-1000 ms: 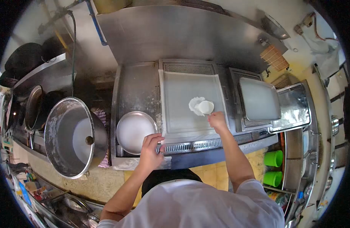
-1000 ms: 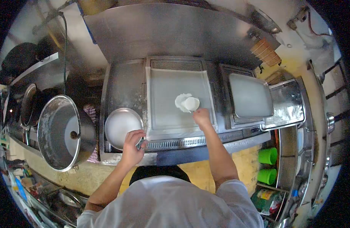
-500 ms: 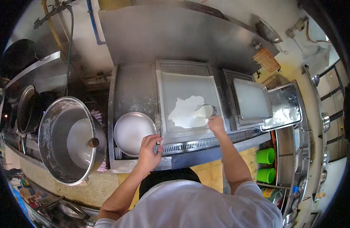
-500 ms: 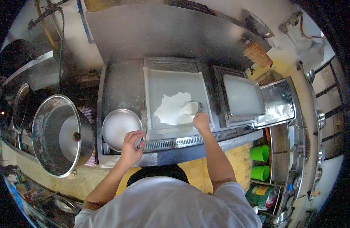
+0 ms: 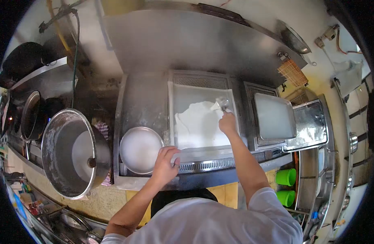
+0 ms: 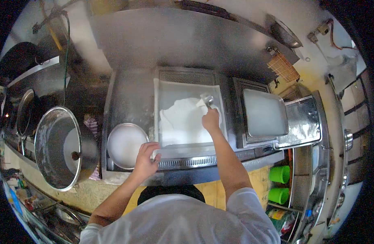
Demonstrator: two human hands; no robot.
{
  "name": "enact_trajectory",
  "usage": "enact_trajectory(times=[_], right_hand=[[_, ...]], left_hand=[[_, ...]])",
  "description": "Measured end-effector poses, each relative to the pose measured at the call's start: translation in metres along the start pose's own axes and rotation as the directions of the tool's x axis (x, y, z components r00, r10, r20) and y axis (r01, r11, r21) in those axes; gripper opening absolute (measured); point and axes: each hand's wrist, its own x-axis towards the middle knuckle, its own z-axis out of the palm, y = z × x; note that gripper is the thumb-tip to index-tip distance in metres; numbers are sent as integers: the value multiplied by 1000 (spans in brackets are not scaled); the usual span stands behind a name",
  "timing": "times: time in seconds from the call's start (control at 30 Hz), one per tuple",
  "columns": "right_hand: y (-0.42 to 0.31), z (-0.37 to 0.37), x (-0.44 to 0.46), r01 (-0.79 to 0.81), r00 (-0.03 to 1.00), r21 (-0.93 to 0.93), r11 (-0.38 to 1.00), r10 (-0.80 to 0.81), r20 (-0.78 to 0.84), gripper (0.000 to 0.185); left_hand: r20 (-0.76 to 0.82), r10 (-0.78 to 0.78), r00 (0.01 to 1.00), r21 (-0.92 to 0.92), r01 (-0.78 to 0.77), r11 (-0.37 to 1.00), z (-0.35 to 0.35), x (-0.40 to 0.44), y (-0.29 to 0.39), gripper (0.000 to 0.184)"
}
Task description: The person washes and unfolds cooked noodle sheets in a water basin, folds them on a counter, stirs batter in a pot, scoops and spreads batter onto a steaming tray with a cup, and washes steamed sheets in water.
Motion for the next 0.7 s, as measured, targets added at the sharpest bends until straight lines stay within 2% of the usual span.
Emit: enact_trajectory(times=[0.1, 0.17, 0.27, 0.37, 0.47, 0.53, 0.63, 0.7], right_hand=[[-9, 0, 16, 100, 991, -22, 995, -101, -84, 51], [-19, -11, 21, 90, 994, 58, 994, -86, -70, 51], [-25, -25, 20, 121, 987, 123, 985, -106, -122, 53], [-21, -38, 8, 140, 979, 205, 969, -104, -176, 57], [-11, -52, -18, 95, 987, 303, 948, -50, -154, 62], [-6, -65, -37, 35, 995, 386, 922, 4, -100, 65], [10, -68, -64, 45, 990, 420, 906, 17, -143, 63], [18, -77, -75, 29, 994, 428, 903, 19, -109, 64]], left_hand=[[49, 9, 999, 27, -10, 1000, 31, 19, 5, 36], [99, -3, 995, 62, -3, 998, 56, 35, 9, 41], [261, -65, 963, 363, -35, 931, 104, 55, -5, 60], [342, -305, 889, 658, 5, 753, 140, 76, -11, 81], [330, -385, 862, 728, 27, 685, 163, 106, -31, 93], [276, -382, 882, 735, 63, 675, 170, 134, -41, 97], [184, -337, 923, 762, 83, 642, 182, 173, -64, 102], [142, -326, 935, 762, 107, 639, 187, 197, -73, 103]])
